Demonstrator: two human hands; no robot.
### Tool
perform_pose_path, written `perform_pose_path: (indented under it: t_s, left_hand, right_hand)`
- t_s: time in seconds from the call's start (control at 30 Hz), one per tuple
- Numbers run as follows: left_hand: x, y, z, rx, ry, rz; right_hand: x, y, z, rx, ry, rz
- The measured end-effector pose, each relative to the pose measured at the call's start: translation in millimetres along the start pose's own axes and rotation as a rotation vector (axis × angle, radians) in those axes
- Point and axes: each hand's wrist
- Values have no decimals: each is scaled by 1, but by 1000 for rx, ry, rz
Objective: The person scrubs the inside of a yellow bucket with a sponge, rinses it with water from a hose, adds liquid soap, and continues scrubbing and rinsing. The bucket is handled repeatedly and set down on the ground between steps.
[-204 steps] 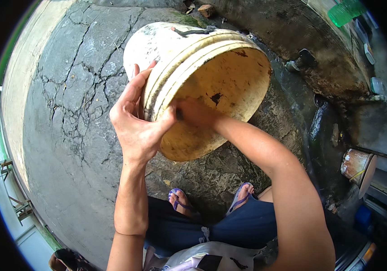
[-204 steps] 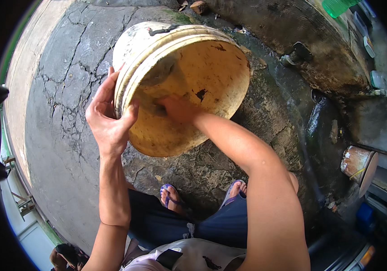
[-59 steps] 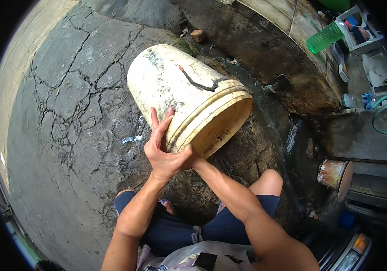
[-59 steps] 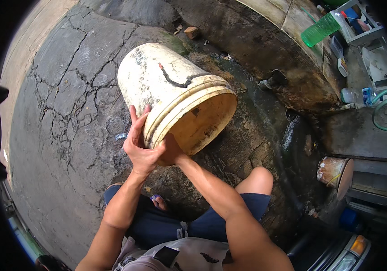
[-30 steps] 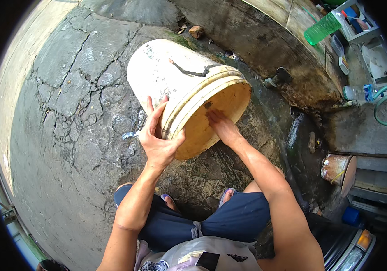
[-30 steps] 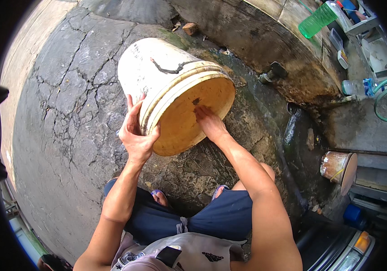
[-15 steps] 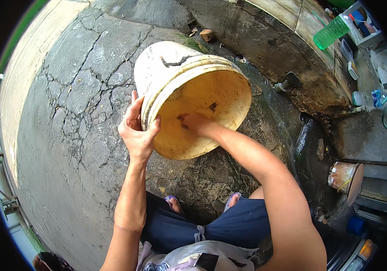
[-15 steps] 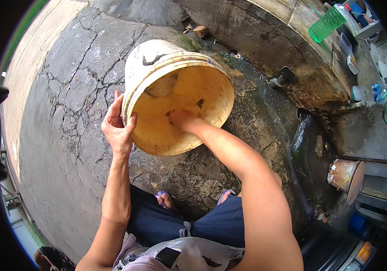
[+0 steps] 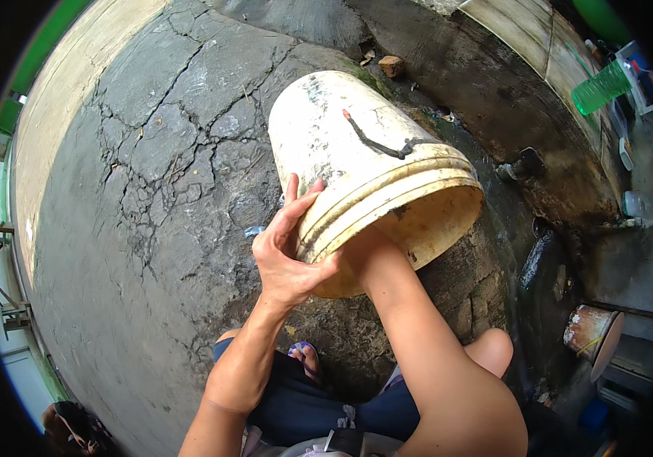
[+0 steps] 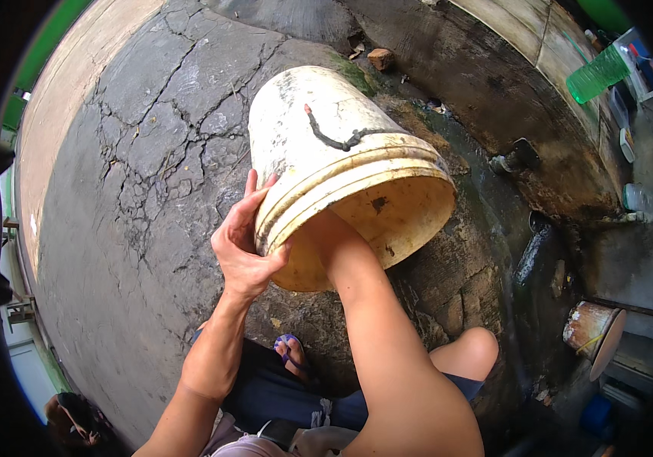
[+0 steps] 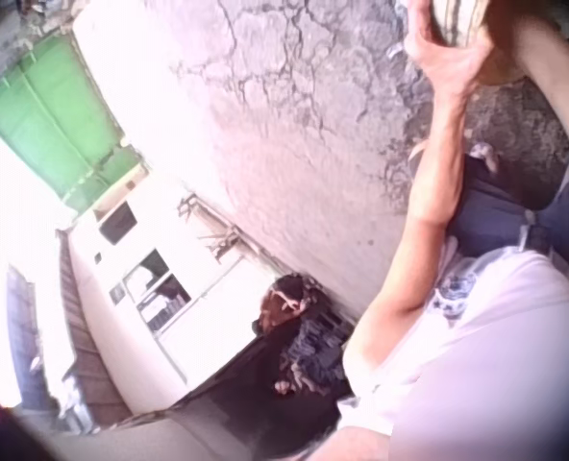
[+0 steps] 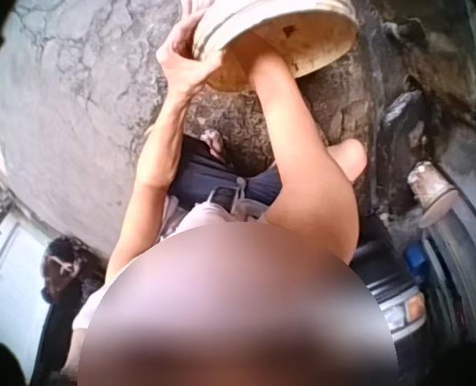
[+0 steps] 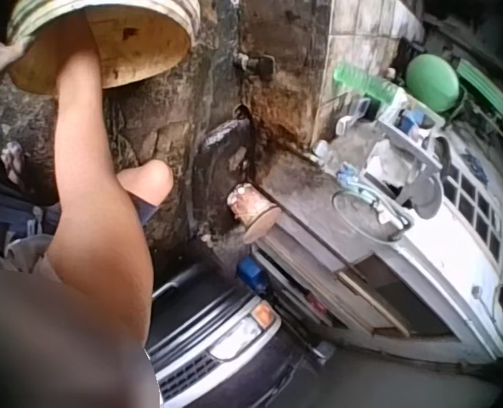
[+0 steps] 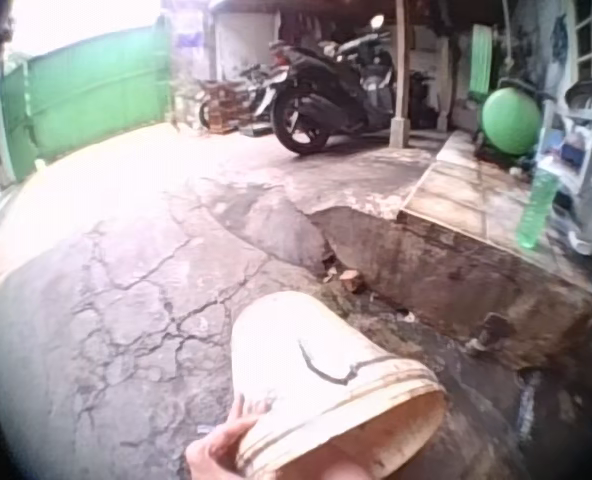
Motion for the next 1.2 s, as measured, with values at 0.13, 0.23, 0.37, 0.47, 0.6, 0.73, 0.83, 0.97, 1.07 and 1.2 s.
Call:
perform_pose_path:
  t_s: [0.13,0.23,0.37,0.47,0.6,0.73,0.83,0.97,1.07,1.2]
  left_hand:
    - [-9,1,-3,-34,50,51]
    - [-14,1,-8,-38,115,62]
    - [1,14,-15,-32,28,-42]
    - [18,34,-35,-22,-94,-194]
    - [57,56,-80,-21,-325,-460]
    - [86,61,-136,-190,-564,-609]
    - [108,59,-157,-128,-684,-710]
    - [143,46,-165,-204,-714,-698]
    - [148,40,-169,-192,-701,-677]
    - [151,40,-162,-187,-842,-700]
  right_hand:
    - [-3,-8,47,-200,-165,-114]
    - [-54,30,53,-357,-114,228]
    - [-68,41,50,-113,57,354]
    - [-15,-6,65,-19,-7,-162]
    - [46,-77,94,-119,-58,-769]
    - [13,-68,103,-220,-211,-926]
    - [-44,-5,87,-194,-321,-364]
    - [-94,73,27,-173,-130,294]
    - [-91,90,-20,-61,55,379]
    - [-58,70,-41,7,70,251]
Point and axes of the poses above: each hand's wrist, its own z-axis away from the middle knuckle, its own x-axis out of the palm, y = z × x, and after that the axes turned 8 degrees about x, right-handed
